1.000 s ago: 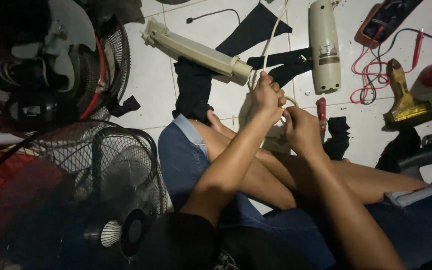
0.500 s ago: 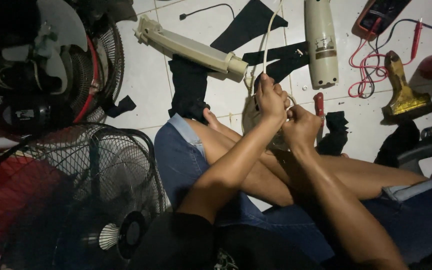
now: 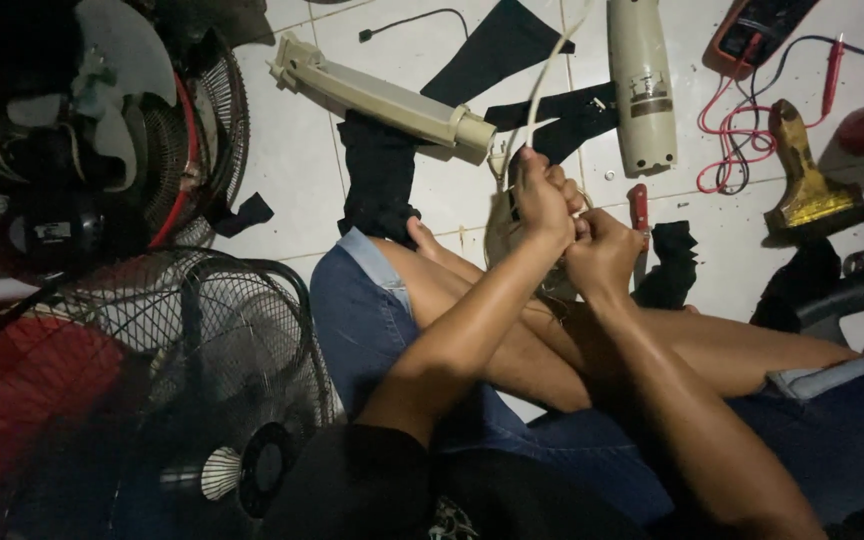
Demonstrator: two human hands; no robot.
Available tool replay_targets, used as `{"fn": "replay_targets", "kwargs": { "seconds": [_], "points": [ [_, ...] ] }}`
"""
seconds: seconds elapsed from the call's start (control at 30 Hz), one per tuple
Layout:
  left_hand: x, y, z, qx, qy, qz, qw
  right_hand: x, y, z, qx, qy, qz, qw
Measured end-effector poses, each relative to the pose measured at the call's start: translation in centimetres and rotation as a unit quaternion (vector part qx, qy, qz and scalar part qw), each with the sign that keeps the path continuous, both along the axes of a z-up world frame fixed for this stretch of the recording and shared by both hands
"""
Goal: Threading electrical wires through a plastic fan neck component as part of a fan repair.
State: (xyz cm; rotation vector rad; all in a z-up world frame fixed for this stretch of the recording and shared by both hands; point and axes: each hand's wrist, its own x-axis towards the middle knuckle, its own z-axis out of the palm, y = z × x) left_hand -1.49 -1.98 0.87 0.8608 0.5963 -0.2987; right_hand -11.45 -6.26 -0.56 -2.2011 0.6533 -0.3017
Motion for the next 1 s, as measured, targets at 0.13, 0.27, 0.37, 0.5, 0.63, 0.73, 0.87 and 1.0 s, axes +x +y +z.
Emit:
{"fn": "replay_targets", "kwargs": {
  "seconds": [0.13, 0.27, 0.37, 0.5, 0.63, 0.73, 0.87, 1.0],
  "points": [
    [1.5, 0.6, -2.5, -0.007, 0.048, 0.007, 0.999, 0.6, 0.0, 2.0, 0.046, 0.024, 0.04, 0.998],
    [1.4, 1.1, -1.0, -0.013, 0.045, -0.019, 0.999, 0.5, -0.5, 3.6, 0.07, 0.065, 0.06, 0.994],
    [1.5, 1.0, -1.0, -0.009, 0.048, -0.017, 0.999, 0.4, -0.9, 4.3, 0.064, 0.086, 0.081, 0.991],
    [2.1, 1.2, -2.2, -0.032, 0.039, -0.024, 0.998, 0.7, -1.1, 5.3, 0.075, 0.116, 0.076, 0.988],
    [2.5, 1.6, -1.1, -0.055, 0.016, -0.045, 0.997, 0.7, -1.0, 7.0, 0.121, 0.086, 0.071, 0.986],
    [3.1, 2.4, 0.0, -0.048, 0.002, -0.053, 0.997, 0.8, -0.5, 7.9, 0.184, 0.102, 0.082, 0.974],
    [3.9, 2.8, -0.8, -0.055, -0.017, -0.053, 0.997, 0.9, -0.3, 8.3, 0.198, 0.101, 0.097, 0.97],
    [4.2, 3.2, -1.7, -0.072, -0.042, -0.074, 0.994, 0.8, -0.1, 9.1, 0.221, 0.112, 0.108, 0.963]
  ]
}}
